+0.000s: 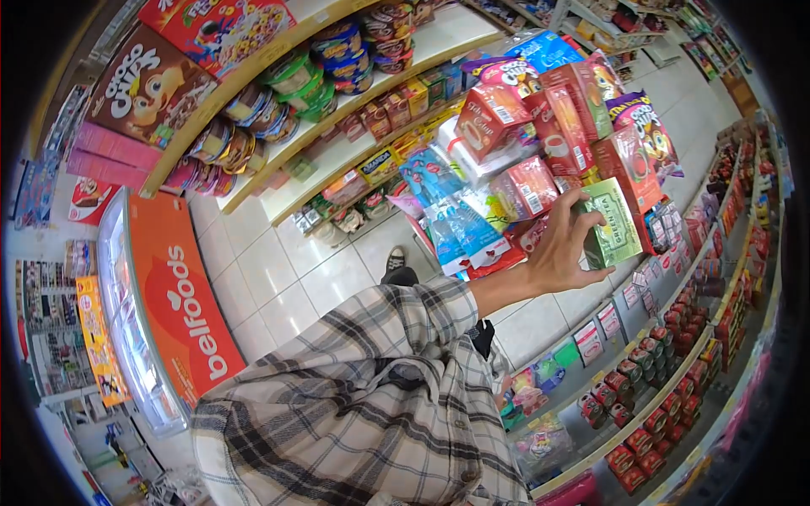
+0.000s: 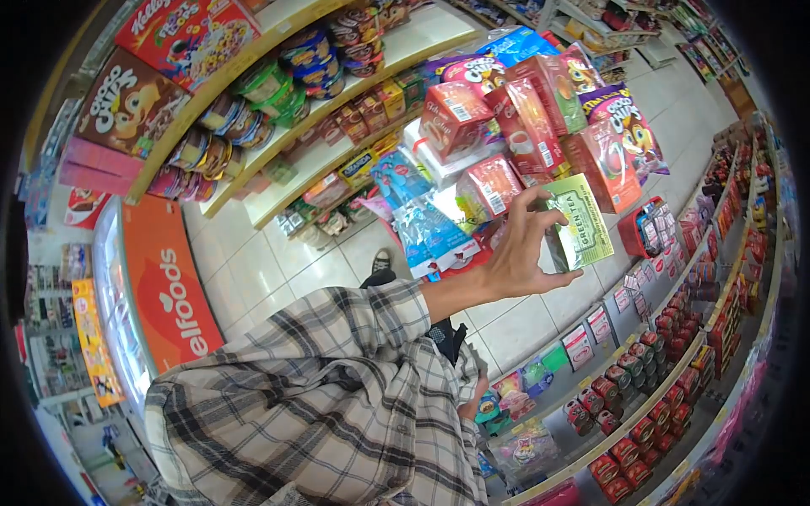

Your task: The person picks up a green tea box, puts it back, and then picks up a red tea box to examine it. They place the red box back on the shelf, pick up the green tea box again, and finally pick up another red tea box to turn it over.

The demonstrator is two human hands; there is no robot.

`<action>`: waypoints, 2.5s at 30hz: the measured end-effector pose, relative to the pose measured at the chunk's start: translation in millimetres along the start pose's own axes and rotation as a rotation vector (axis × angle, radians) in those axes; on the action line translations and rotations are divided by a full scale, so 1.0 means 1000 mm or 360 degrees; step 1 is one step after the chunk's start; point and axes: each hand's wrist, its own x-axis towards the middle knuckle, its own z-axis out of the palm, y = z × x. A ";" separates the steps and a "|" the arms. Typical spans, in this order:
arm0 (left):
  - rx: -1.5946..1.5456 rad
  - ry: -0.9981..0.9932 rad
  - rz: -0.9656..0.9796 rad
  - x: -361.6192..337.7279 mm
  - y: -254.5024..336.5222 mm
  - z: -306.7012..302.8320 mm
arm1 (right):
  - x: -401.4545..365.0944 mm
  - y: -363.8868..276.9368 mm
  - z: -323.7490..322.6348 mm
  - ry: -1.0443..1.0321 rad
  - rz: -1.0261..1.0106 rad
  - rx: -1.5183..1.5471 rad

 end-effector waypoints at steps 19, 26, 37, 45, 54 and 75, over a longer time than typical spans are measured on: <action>-0.0243 0.0387 0.0011 -0.047 0.019 -0.105 | -0.049 -0.176 0.142 -0.0278 -0.0899 0.0130; -0.0583 0.0689 -0.0705 -0.141 0.033 -0.204 | -0.094 -0.195 0.167 -0.0334 -0.1376 0.0139; -0.1500 0.0947 -0.1799 -0.335 0.038 -0.330 | -0.089 -0.053 0.153 -0.0866 -0.0791 0.0191; -0.1889 0.1022 -0.1873 -0.457 -0.069 -0.324 | -0.053 0.077 0.224 -0.1058 0.0145 0.0162; -0.1396 0.1412 -0.2772 -0.570 -0.176 -0.308 | 0.008 0.175 0.311 -0.1271 0.0404 -0.0360; -0.0680 0.1854 -0.2912 -0.546 -0.241 -0.289 | 0.011 0.231 0.312 -0.1229 0.0051 -0.1146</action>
